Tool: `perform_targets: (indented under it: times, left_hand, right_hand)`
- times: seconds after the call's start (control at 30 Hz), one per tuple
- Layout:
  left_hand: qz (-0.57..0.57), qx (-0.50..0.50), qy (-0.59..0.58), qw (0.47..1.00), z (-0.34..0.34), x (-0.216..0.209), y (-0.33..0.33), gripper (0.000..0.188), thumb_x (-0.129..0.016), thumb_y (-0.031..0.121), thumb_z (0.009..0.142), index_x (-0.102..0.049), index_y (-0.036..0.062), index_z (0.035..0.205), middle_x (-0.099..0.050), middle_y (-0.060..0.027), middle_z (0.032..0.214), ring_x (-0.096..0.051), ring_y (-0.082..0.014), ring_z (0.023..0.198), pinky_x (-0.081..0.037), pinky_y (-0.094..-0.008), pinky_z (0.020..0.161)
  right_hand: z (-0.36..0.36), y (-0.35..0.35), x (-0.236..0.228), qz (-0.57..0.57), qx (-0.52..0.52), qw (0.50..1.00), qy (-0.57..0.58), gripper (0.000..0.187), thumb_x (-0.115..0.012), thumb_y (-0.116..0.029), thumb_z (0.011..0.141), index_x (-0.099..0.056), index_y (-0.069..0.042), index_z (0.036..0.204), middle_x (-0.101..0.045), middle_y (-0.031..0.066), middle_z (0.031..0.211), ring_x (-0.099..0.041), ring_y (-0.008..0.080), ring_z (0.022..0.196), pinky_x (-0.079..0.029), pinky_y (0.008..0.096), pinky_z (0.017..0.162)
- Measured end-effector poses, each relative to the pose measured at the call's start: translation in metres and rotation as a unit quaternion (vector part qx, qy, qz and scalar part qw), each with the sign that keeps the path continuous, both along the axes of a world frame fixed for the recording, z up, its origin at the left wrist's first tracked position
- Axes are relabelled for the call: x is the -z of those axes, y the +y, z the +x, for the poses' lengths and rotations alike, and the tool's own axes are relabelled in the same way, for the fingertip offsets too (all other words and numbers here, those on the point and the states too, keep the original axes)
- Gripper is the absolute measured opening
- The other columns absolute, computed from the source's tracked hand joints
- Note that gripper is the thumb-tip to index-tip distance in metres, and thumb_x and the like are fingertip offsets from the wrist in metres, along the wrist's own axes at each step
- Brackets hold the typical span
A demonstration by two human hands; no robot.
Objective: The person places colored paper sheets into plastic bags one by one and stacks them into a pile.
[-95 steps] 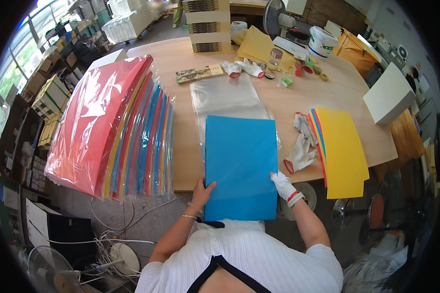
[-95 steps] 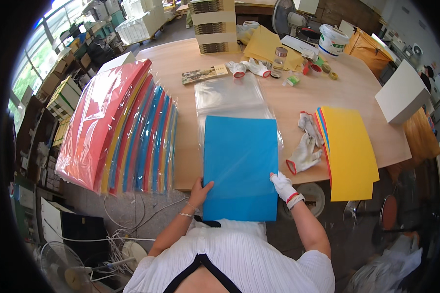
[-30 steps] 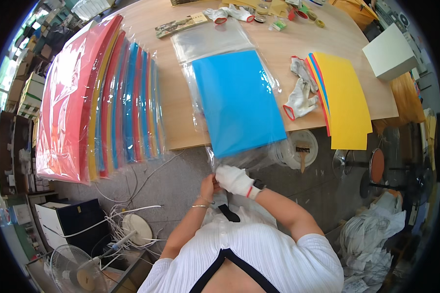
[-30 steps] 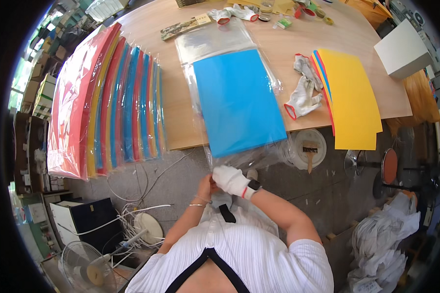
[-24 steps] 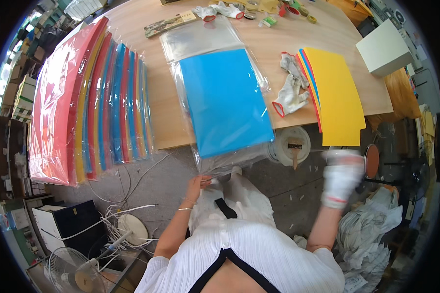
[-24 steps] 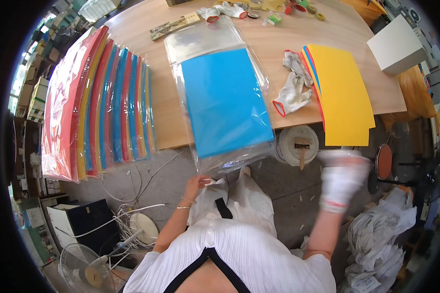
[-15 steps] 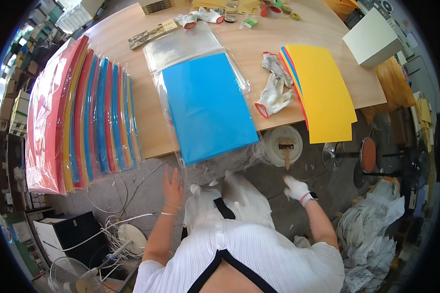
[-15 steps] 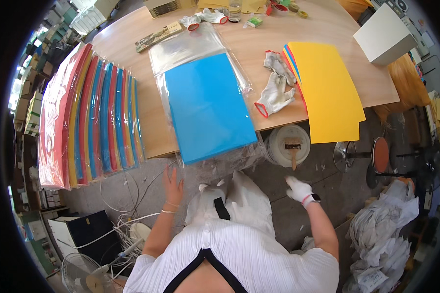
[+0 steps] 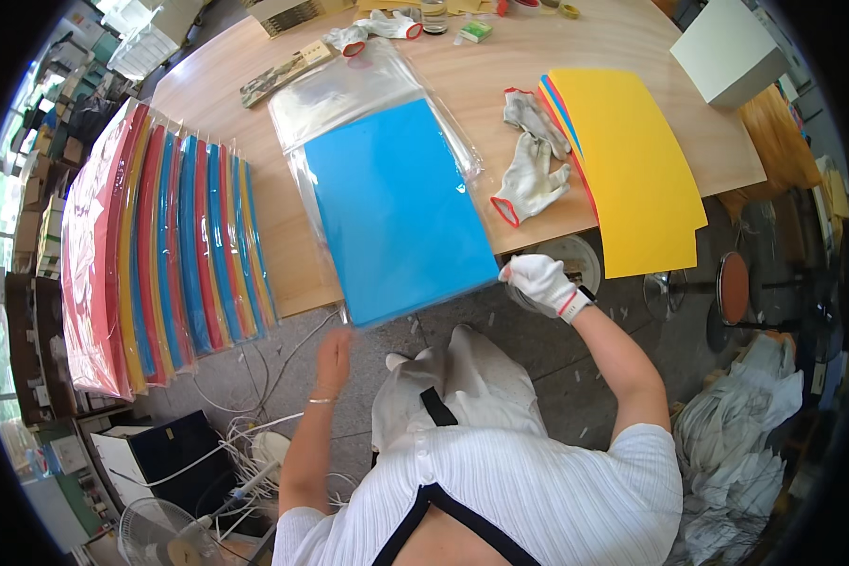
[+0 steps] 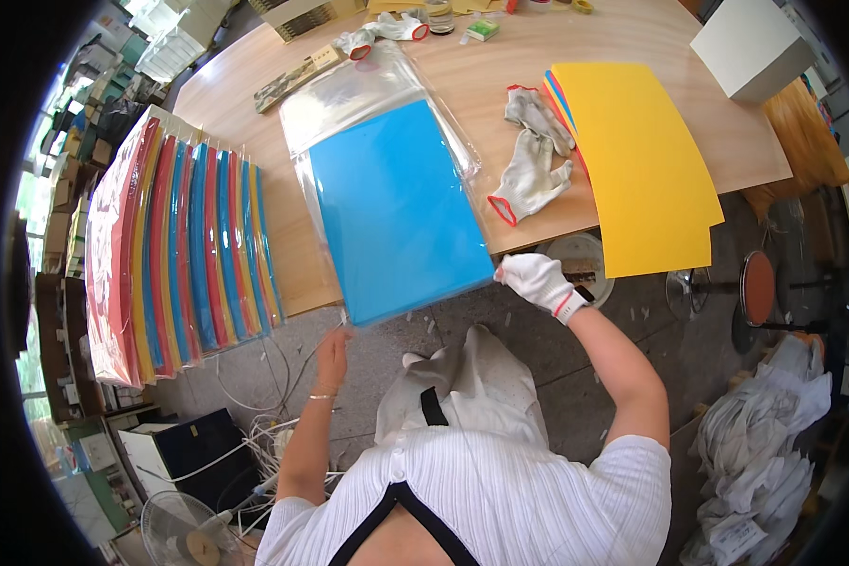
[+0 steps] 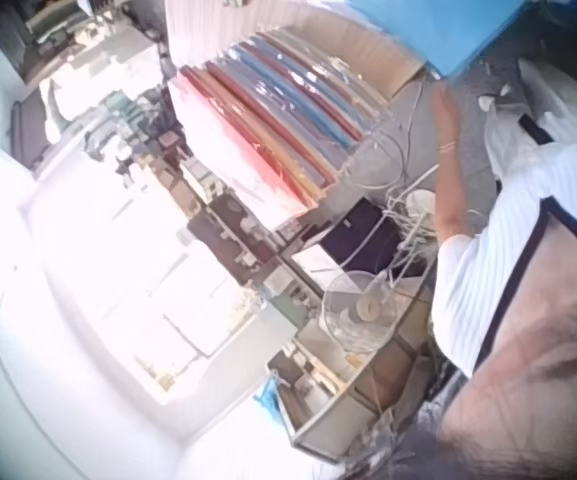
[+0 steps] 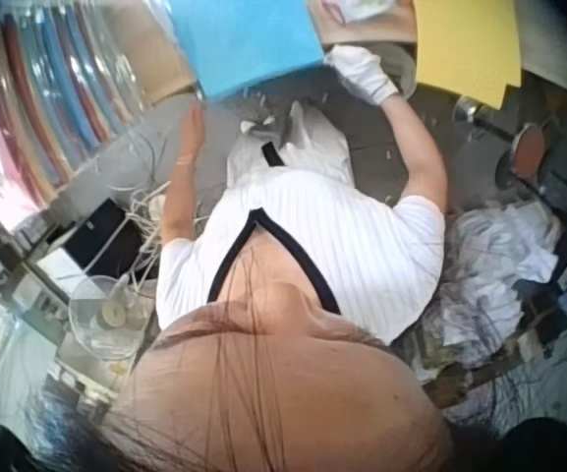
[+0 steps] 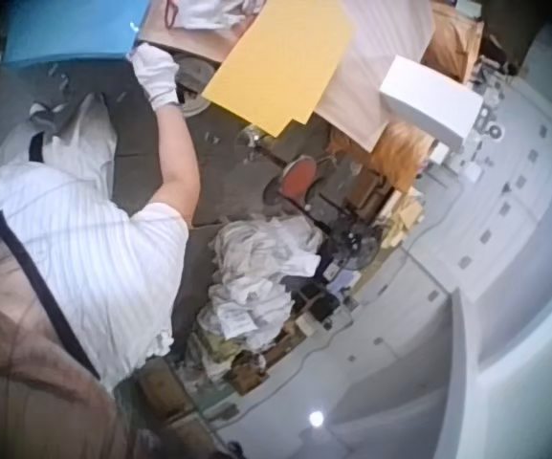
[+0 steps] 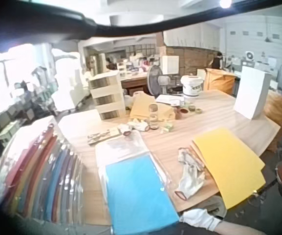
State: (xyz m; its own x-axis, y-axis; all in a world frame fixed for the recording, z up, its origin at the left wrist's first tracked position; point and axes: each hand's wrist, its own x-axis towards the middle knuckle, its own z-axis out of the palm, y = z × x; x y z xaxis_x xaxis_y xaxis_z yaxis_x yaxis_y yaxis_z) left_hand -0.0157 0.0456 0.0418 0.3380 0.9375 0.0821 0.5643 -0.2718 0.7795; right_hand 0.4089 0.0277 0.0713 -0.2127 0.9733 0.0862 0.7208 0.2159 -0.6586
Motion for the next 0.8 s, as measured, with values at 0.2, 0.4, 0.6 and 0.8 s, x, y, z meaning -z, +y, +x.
perform_targets:
  times: [0.2,0.4,0.6,0.8]
  left_hand:
    - [-0.111,-0.205,0.04,0.972,0.022,0.052,0.029,0.028,-0.044,0.02,0.091,-0.051,-0.0016,0.076,-0.052,-0.0111,0.064,-0.051,-0.0193,0.057,-0.041,-0.0313,0.055]
    - [-0.175,-0.297,-0.178,0.922,0.019,0.073,0.02,0.027,-0.049,0.027,0.09,-0.055,0.0019,0.083,-0.056,-0.0049,0.07,-0.052,-0.0149,0.06,-0.043,-0.0288,0.056]
    - [-0.421,-0.27,-0.276,0.821,0.039,-0.016,0.029,0.027,-0.057,0.028,0.085,-0.055,0.0053,0.1,-0.06,-0.0069,0.09,-0.057,-0.0135,0.076,-0.046,-0.0243,0.065]
    - [-0.292,-0.113,-0.343,0.885,0.072,-0.102,0.077,0.035,-0.062,0.024,0.081,-0.052,-0.0003,0.103,-0.057,-0.005,0.088,-0.053,-0.0127,0.08,-0.044,-0.0242,0.068]
  right_hand:
    - [-0.041,0.029,0.022,-0.069,0.29,0.945,-0.134,0.02,-0.045,-0.032,0.086,-0.049,-0.013,0.085,-0.058,0.0152,0.062,-0.058,0.0354,0.06,-0.043,0.0485,0.053]
    - [-0.038,0.025,0.01,-0.109,0.246,0.944,-0.193,0.021,-0.045,-0.033,0.086,-0.046,-0.012,0.088,-0.059,0.0149,0.063,-0.059,0.0353,0.06,-0.042,0.0492,0.05]
    - [-0.037,0.031,0.018,-0.088,0.252,0.961,-0.075,0.027,-0.044,-0.039,0.085,-0.049,-0.013,0.084,-0.059,0.0147,0.068,-0.059,0.0342,0.065,-0.043,0.0497,0.057]
    - [-0.023,0.059,0.002,-0.257,0.186,0.926,0.205,0.032,-0.061,-0.034,0.079,-0.055,-0.002,0.076,-0.054,0.0023,0.065,-0.049,0.0086,0.063,-0.04,0.0273,0.056]
